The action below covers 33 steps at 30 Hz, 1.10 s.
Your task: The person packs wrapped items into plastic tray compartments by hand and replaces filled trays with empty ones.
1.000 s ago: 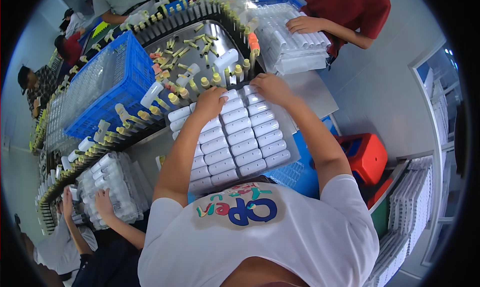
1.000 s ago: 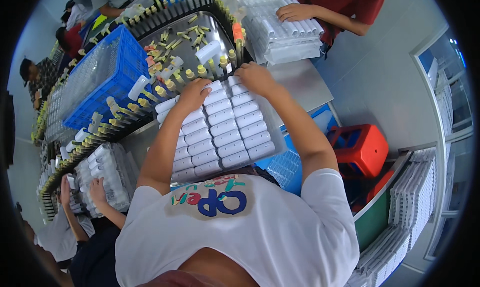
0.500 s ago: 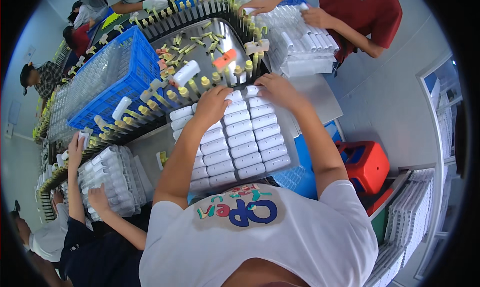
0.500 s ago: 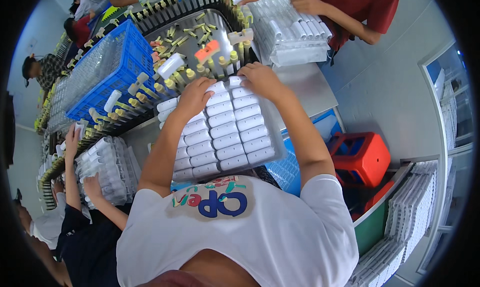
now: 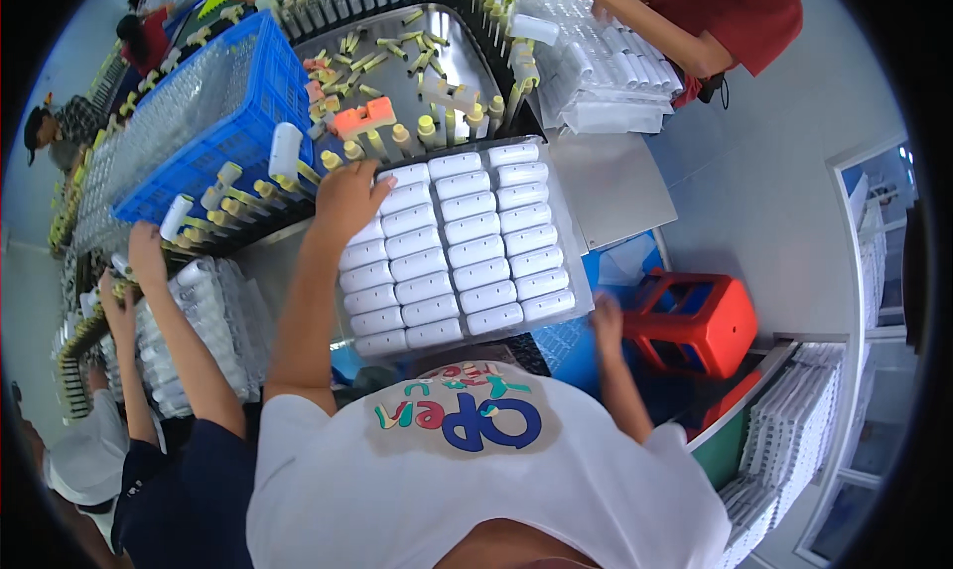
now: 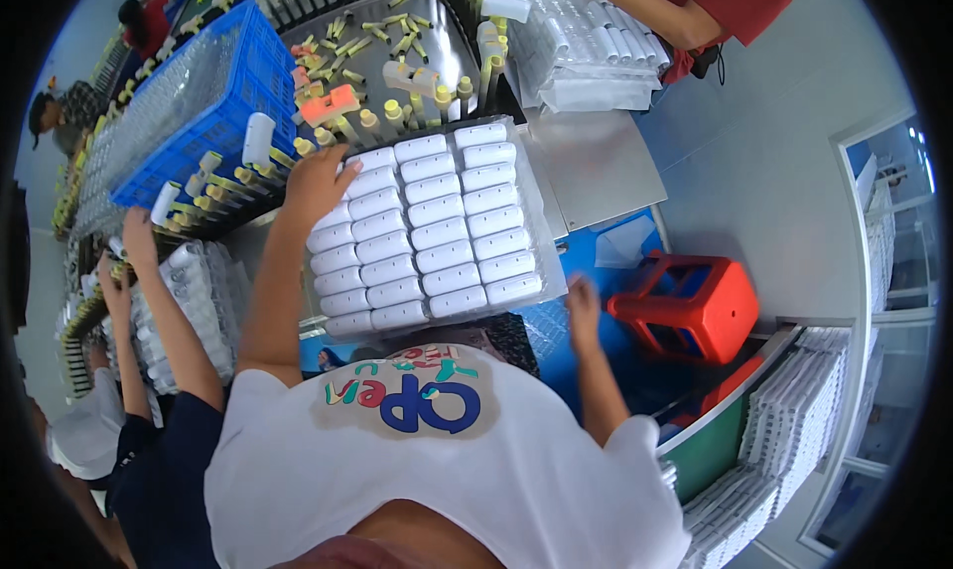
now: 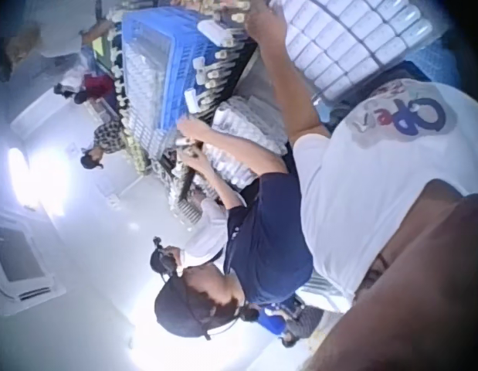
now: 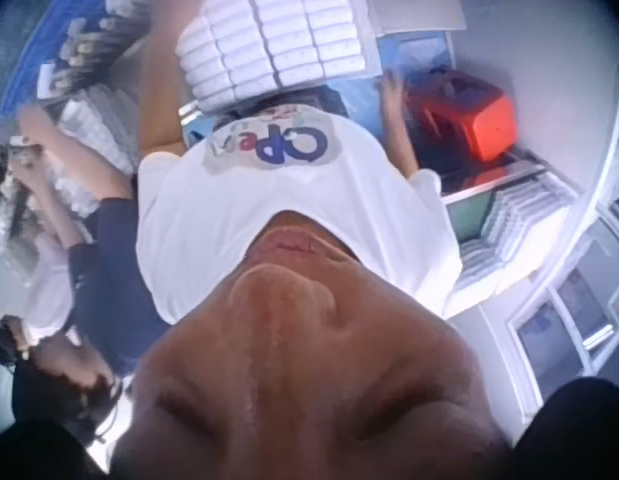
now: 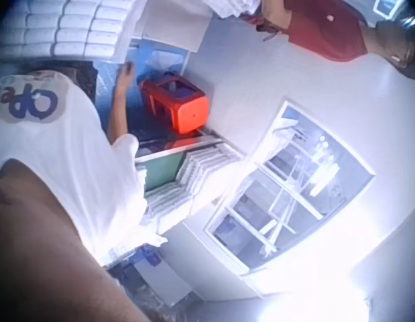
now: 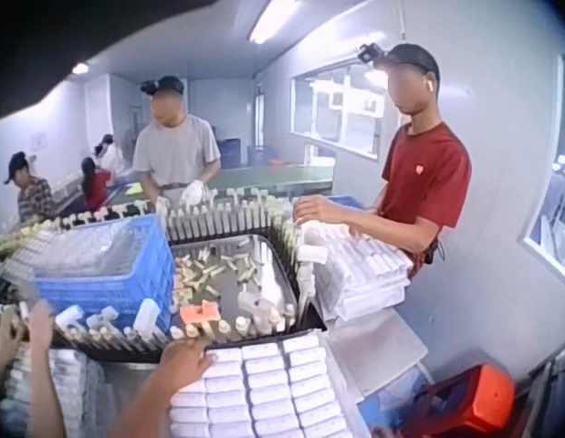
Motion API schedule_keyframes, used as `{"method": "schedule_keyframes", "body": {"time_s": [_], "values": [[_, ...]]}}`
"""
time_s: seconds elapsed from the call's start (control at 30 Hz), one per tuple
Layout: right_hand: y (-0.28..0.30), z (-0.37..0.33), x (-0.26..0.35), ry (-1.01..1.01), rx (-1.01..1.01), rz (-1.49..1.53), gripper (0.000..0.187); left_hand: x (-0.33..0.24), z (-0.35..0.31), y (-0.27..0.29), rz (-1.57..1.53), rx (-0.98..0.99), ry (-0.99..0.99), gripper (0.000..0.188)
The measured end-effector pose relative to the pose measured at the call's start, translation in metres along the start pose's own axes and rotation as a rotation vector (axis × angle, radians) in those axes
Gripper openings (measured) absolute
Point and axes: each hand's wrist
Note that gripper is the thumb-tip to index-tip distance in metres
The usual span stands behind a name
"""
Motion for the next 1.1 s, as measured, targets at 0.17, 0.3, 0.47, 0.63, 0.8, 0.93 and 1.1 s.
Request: {"method": "schedule_keyframes", "body": {"time_s": [0.17,0.3,0.47,0.63,0.8,0.93,1.1], "values": [[-0.091,-0.091,-0.038,-0.586,0.381,0.402,0.076,0.0,0.004,0.008,-0.13,0.214,0.01,0.042],[-0.133,-0.073,-0.038,-0.602,0.29,0.7,0.078,0.008,0.007,0.017,-0.049,0.362,-0.047,0.055],[-0.119,-0.059,-0.021,-0.533,0.168,0.643,0.083,0.036,-0.018,0.004,-0.421,0.674,0.255,0.078],[-0.062,-0.01,-0.008,-0.52,0.342,0.522,0.087,0.017,-0.084,-0.057,-0.707,0.864,0.283,0.091],[-0.036,0.05,0.024,-0.565,0.461,0.219,0.089,-0.042,-0.143,-0.028,-1.246,0.846,0.583,0.084],[-0.039,0.102,0.055,-0.561,0.44,-0.013,0.059,-0.077,-0.189,-0.064,-1.391,0.878,0.7,0.086],[-0.08,0.154,0.095,-0.741,0.528,-0.283,0.053,-0.147,-0.271,-0.1,-1.666,0.633,0.832,0.072]]}}
Point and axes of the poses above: each hand's wrist, its own z-axis towards the middle knuckle, its own y-axis out of the back of the hand, x = y × z, and after that the axes turned 9 degrees about z, right-handed
